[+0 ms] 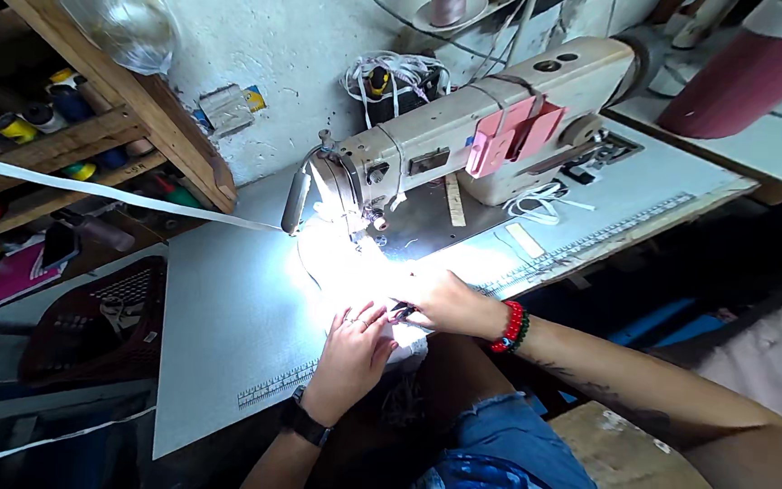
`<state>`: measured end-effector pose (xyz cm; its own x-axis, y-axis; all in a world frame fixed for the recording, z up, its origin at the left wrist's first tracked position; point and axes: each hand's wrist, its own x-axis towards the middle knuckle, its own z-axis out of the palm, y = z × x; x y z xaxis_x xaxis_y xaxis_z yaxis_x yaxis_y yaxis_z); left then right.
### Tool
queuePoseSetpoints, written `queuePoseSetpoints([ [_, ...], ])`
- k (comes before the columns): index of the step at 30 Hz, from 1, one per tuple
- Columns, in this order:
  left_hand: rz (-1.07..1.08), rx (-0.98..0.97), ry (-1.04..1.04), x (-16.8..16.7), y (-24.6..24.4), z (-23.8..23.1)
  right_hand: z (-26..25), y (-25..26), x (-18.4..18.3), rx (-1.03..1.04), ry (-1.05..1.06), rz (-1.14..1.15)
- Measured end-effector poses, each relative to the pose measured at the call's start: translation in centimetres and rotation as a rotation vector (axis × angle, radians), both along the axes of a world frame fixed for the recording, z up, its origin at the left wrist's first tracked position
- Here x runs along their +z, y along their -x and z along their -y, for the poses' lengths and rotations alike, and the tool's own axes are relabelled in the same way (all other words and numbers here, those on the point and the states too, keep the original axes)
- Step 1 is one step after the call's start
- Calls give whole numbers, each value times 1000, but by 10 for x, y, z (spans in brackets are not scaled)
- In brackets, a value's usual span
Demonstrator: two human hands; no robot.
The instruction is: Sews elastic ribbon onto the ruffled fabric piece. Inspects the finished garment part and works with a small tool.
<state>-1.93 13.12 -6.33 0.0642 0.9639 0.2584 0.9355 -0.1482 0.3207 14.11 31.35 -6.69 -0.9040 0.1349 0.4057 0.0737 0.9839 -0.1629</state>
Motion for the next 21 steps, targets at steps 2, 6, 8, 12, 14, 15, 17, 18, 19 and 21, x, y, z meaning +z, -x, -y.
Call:
queuePoseSetpoints([
  [2, 14, -8, 3, 0, 1, 0, 0, 0, -1, -4, -1, 12],
  [6, 43, -17, 17, 1, 0, 0, 3, -2, 1, -5, -11, 8],
  [8, 55, -19, 24, 0, -1, 1, 4, -3, 2, -2, -9, 18],
  [12, 79, -17, 35, -1, -1, 2, 4, -3, 1, 13, -13, 15],
  [14, 90, -21, 32, -1, -1, 2, 5, -3, 2, 16, -12, 17],
  [15, 95, -24, 27, -1, -1, 3, 5, -4, 2, 19, -12, 19],
  [17, 100, -27, 20, -1, -1, 3, 7, -4, 2, 19, -10, 14],
  [18, 101, -27, 17, -1, -1, 3, 7, -4, 1, 19, -16, 4],
  [19, 100, -29, 11, -1, -1, 3, 8, -3, 1, 18, -25, -4],
  [21, 100, -35, 3, -1, 1, 3, 8, -3, 1, 17, -29, -1],
])
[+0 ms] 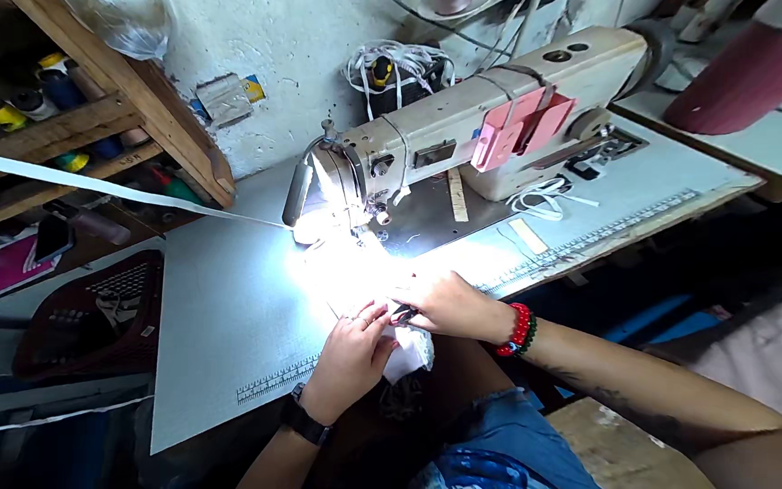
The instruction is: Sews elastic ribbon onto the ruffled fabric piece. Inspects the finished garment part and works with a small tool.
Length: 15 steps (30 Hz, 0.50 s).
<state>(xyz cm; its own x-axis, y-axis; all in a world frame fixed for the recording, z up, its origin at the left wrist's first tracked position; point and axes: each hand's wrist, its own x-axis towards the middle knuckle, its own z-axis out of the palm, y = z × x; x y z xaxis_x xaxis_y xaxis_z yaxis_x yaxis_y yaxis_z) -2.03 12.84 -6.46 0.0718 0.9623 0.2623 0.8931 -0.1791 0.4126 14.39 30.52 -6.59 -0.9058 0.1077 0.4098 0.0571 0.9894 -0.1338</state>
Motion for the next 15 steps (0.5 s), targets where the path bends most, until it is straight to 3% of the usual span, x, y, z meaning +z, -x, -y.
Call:
queuePoseSetpoints([
  [15, 9, -19, 3, 3, 18, -9, 6, -3, 4, -5, -22, 12],
])
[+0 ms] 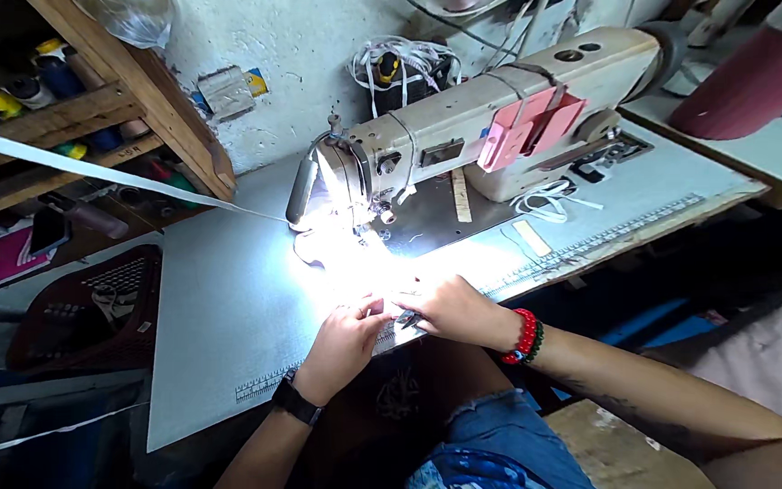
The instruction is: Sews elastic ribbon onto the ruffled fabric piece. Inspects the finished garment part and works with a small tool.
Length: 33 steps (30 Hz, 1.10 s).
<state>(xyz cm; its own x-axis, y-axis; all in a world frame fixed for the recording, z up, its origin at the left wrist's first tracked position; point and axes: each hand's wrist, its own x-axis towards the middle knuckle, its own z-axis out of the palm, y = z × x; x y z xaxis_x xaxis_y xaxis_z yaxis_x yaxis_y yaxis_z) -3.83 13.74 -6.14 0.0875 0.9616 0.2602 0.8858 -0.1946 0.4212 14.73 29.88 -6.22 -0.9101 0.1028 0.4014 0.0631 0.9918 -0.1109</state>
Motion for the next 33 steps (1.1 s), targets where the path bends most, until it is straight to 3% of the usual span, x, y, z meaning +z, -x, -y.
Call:
queuePoseSetpoints([
  [11, -29, 61, -38, -1, 38, -34, -23, 23, -2, -10, -42, -38],
  [16, -46, 69, -35, 3, 56, -54, -36, 40, 6, -67, 28, 115],
  [25, 5, 128, -25, 3, 87, -87, -48, 60, 5, -210, 36, 154],
  [29, -7, 143, -20, 6, 99, -102, -54, 46, 15, -342, 265, 123],
  [33, 2, 163, 8, 11, 109, -116, -61, 37, 36, -487, 187, 289],
])
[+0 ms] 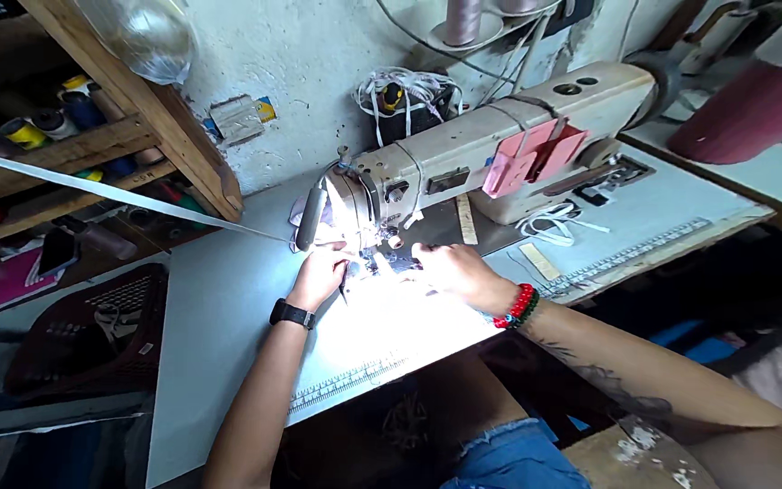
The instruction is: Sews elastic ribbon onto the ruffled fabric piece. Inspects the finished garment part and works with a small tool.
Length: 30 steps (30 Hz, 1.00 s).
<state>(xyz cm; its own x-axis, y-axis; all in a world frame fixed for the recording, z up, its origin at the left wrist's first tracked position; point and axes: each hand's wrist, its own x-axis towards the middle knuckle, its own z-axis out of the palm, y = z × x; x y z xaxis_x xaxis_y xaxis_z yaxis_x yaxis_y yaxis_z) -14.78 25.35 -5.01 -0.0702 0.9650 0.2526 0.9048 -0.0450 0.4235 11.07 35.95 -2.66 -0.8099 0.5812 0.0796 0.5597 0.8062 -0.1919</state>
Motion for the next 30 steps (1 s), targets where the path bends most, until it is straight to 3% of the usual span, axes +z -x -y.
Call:
queuePoseSetpoints([
  [6, 45, 72, -1, 3, 8, -16, -24, 11, -13, 175, 20, -50],
  [10, 107, 172, 59, 10, 6, -21, -21, 38, 11, 185, 96, 104],
  [14, 95, 195, 27, 5, 5, -21, -19, 56, 23, 189, 206, 45],
  [16, 110, 208, 17, 0, 7, -23, -16, 63, 36, 223, 217, 133],
  [20, 113, 200, -32, -5, 9, -24, -19, 66, 45, 111, 356, 257],
  [26, -24, 185, 4, -6, 11, -16, -36, 60, 10, 329, 97, 36],
  [30, -69, 239, 122, 0, 7, -25, -23, 69, 26, 238, 165, 202],
])
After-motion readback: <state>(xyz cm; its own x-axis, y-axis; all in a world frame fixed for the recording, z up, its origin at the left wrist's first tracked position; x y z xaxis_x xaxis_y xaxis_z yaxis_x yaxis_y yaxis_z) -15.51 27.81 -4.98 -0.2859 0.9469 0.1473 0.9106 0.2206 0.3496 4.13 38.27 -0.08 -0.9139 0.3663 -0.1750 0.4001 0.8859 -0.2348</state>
